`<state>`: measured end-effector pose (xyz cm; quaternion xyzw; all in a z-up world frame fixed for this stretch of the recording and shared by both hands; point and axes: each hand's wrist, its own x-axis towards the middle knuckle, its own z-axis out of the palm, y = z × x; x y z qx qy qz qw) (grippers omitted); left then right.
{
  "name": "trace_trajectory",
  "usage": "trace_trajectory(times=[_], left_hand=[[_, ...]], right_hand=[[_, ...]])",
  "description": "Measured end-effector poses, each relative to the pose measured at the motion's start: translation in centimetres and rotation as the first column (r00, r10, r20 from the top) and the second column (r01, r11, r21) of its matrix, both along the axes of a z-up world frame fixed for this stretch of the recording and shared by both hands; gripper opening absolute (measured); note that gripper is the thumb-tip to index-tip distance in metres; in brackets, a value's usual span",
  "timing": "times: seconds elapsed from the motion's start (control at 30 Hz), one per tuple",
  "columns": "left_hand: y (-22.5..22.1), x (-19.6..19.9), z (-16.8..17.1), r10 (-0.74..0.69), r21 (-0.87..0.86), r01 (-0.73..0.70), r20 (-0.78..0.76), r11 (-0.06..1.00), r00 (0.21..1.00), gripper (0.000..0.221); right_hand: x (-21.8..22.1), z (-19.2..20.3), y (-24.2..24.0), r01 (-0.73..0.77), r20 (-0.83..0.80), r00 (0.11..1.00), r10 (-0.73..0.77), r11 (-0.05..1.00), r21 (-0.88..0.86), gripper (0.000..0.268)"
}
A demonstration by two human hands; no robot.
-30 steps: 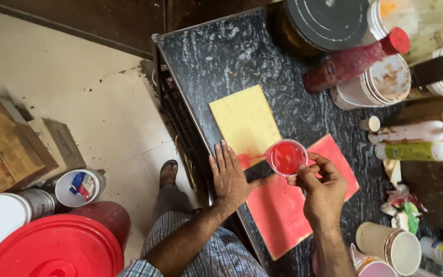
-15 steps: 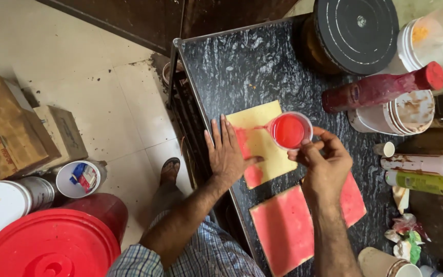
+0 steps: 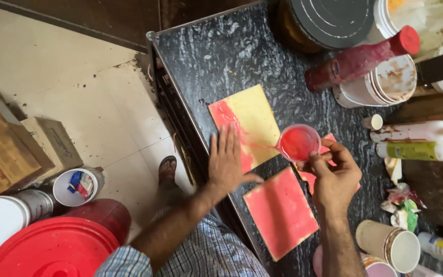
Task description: Preparing yellow cake slices by measuring and applying a red syrup glaze.
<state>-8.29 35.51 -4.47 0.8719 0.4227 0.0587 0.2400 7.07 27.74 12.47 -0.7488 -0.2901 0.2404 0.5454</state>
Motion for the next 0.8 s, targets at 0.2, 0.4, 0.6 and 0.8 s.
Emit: trace_trajectory(times=[0.2,0.4,0.6,0.8], left_hand=[[-3.5,-0.1,0.5,-0.122,-0.075,0.118,-0.047,0.990,0.991,0.154],[4.2,-0.8,-0.3,-0.076,-0.046,0.072,-0.092,0.996,0.993,0.152],[11.7,-1.9,-2.6,-0.090,0.150,0.089,0.002,0.985,0.996,0.147],[14.6,-1.2,-2.1,-0.221,0.203,0.224,-0.040,0.953,0.975,0.147]], right_hand=[[0.1,0.6,-1.0,0.035,0.070,0.997,-0.031,0.998,-0.060,0.028],[0.1,-0.1,3.0,0.004,0.044,0.999,-0.004,1.000,-0.011,0.026],[0.0,-0.4,8.2,-0.036,0.037,0.999,0.034,0.998,0.046,0.023],[0.9,-0.6,7.6,-0.040,0.012,0.999,0.039,0.991,0.128,0.022]])
